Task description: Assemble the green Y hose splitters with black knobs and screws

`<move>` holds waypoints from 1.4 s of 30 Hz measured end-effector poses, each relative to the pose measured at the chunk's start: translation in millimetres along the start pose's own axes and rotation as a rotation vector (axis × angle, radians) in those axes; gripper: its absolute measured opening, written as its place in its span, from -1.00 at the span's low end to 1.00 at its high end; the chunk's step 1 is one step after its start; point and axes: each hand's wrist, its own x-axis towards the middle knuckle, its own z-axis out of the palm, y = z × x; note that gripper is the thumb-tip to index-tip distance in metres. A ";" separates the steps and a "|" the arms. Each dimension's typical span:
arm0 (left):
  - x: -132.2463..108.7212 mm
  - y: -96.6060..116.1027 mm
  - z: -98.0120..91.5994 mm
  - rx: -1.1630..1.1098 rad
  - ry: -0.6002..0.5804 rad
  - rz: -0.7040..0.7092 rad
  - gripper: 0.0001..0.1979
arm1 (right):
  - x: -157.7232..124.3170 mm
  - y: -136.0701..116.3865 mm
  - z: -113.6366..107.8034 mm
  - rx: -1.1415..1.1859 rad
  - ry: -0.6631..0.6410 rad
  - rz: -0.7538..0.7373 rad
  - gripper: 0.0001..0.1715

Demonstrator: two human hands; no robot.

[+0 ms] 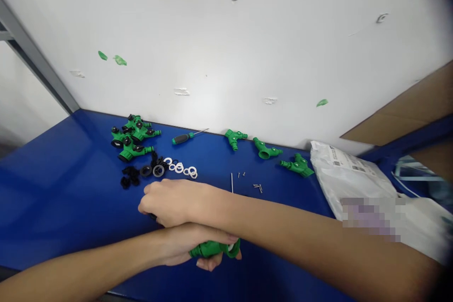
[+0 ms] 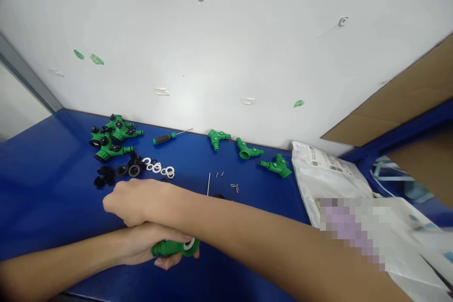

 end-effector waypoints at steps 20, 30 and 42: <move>3.3 3.9 -8.6 -0.282 0.081 0.134 -0.42 | -165.4 38.3 113.2 0.753 1.395 0.370 -0.83; 2.3 -1.3 -9.4 -0.103 -0.278 -0.152 -0.25 | -123.8 35.9 71.6 0.760 1.077 0.216 -0.74; 4.3 0.1 -14.1 -0.069 -0.359 -0.131 -0.21 | -0.6 30.7 19.1 0.289 0.396 -0.011 -0.63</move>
